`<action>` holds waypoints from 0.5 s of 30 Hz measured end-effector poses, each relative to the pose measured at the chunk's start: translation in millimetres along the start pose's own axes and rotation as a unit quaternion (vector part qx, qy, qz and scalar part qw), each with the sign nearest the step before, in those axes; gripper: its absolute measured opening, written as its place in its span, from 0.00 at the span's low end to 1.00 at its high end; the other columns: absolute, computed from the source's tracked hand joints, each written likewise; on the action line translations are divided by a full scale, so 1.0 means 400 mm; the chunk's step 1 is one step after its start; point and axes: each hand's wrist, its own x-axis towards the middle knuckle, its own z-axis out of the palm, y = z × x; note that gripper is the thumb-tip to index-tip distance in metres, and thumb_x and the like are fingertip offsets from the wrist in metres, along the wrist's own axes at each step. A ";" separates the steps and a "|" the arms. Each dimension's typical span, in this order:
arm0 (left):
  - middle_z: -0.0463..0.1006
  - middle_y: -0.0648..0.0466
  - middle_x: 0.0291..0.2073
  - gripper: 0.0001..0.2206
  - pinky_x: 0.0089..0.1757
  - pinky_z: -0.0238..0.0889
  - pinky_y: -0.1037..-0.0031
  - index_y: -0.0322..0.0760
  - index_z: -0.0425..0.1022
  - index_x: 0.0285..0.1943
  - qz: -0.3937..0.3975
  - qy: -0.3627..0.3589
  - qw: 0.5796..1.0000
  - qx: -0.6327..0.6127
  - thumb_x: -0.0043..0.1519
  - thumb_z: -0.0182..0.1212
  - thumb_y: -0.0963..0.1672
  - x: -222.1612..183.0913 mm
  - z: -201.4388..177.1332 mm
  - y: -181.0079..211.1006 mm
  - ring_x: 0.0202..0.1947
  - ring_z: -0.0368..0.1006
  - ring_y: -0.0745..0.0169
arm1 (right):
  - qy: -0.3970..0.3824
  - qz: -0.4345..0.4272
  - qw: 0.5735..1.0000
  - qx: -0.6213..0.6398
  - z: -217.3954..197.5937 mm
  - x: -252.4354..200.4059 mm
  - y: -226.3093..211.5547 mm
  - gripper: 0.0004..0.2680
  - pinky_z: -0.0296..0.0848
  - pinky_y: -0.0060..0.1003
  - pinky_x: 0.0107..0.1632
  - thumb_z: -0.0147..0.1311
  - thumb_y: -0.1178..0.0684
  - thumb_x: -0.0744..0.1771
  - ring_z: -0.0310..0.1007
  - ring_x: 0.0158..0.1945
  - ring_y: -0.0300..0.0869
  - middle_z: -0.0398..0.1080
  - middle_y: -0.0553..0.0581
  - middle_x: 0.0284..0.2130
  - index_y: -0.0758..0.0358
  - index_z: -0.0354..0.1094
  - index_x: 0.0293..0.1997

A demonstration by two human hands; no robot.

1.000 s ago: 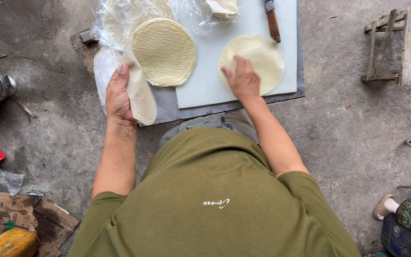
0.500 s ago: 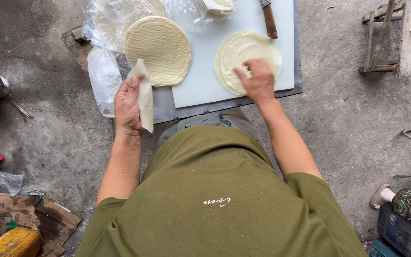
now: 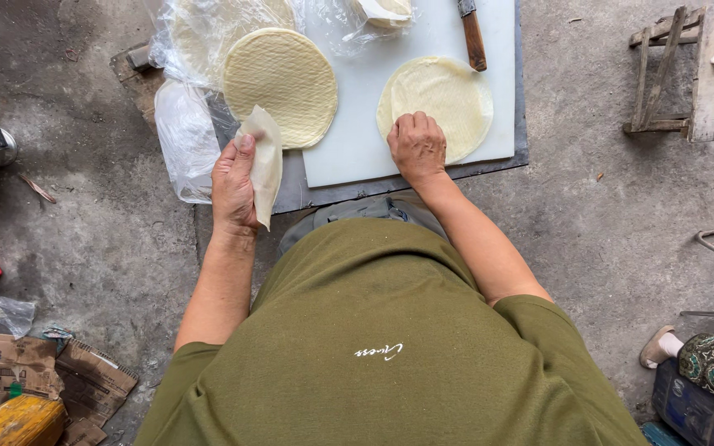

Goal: The person peels apart and sorts thin flat dough sheets by hand, placing them onto a white board.

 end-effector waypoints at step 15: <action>0.82 0.50 0.44 0.13 0.44 0.77 0.74 0.30 0.76 0.57 -0.014 0.007 1.000 0.007 0.69 0.60 0.45 0.003 0.001 0.005 0.42 0.80 0.64 | -0.022 -0.032 0.999 -0.017 0.020 0.017 -0.030 0.06 0.73 0.40 0.36 0.62 0.54 0.65 0.71 0.33 0.47 0.68 0.57 0.30 0.62 0.69 0.32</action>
